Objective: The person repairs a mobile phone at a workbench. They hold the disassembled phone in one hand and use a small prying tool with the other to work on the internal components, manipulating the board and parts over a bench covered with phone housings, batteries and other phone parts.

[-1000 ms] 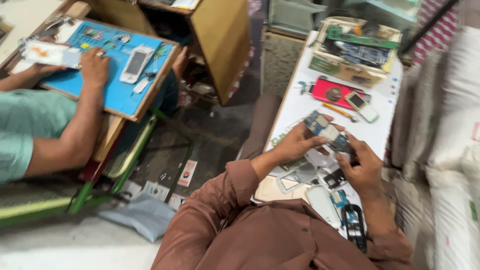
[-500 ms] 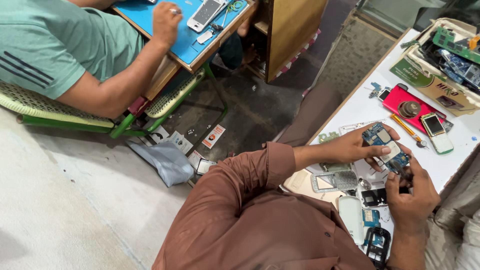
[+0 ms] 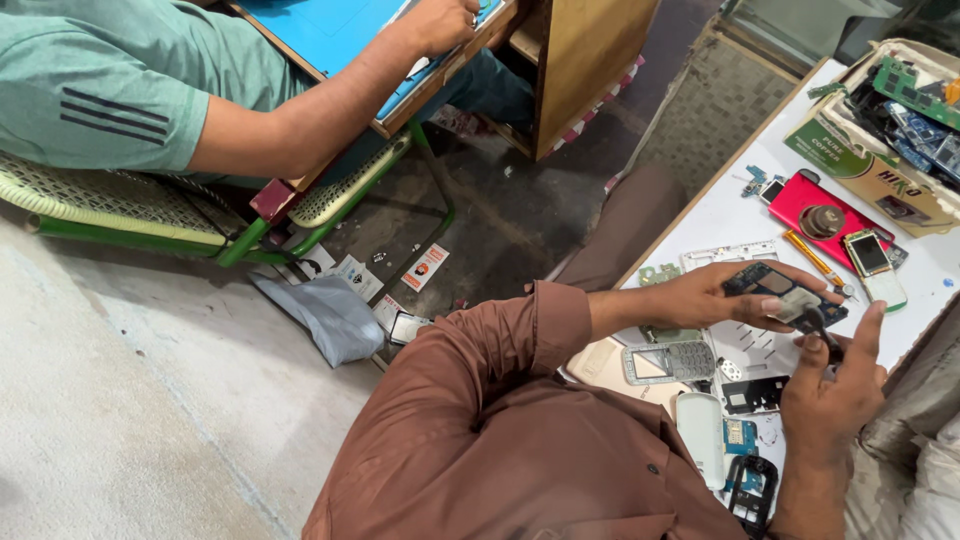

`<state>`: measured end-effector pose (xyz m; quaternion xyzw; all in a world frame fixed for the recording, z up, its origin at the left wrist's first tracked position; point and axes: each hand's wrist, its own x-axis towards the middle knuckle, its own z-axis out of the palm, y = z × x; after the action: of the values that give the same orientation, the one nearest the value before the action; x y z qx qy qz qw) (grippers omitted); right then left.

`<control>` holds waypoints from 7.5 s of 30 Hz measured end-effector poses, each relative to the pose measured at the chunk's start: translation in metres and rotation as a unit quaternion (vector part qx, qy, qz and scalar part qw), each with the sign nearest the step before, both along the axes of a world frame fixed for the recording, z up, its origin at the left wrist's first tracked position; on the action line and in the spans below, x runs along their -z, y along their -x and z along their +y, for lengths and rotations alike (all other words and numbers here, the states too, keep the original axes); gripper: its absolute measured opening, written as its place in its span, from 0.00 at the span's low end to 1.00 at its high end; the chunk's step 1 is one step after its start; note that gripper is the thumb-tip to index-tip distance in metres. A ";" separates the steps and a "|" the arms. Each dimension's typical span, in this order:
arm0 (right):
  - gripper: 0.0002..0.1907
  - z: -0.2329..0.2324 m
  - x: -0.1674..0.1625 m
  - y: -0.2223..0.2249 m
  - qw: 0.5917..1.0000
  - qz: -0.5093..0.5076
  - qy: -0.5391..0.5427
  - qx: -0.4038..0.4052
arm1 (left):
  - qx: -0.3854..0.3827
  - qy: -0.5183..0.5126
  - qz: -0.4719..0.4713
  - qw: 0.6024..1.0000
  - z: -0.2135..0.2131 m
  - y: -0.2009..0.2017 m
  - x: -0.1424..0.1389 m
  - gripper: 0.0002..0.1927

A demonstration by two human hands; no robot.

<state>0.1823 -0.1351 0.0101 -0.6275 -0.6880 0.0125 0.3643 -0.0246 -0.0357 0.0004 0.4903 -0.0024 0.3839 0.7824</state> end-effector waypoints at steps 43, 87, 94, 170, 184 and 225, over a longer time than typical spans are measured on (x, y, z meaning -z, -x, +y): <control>0.25 0.010 0.023 -0.026 0.991 0.040 -0.126 0.013 | -0.042 0.054 -0.004 0.998 0.010 -0.045 0.005 0.24; 0.15 0.006 -0.018 -0.003 0.995 0.032 -0.083 0.044 | -0.099 -0.071 0.112 0.986 -0.004 -0.035 -0.029 0.29; 0.15 0.009 -0.012 -0.008 0.994 0.032 -0.071 0.078 | -0.114 -0.059 0.124 0.984 -0.001 -0.045 -0.019 0.26; 0.11 0.009 -0.004 -0.003 0.993 0.073 -0.082 0.032 | -0.174 -0.220 0.158 0.947 -0.005 -0.038 -0.008 0.23; 0.09 0.008 -0.020 0.007 0.997 0.059 -0.049 -0.032 | -0.172 -0.197 0.172 0.950 -0.006 -0.036 -0.017 0.25; 0.11 0.015 -0.013 -0.002 0.995 0.054 -0.079 0.005 | -0.141 -0.136 0.117 0.974 -0.002 -0.038 -0.018 0.28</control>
<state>0.1839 -0.1202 0.0233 -0.5984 -0.6631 -0.0096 0.4495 0.0130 -0.0375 0.0179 0.6292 0.1063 0.4260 0.6414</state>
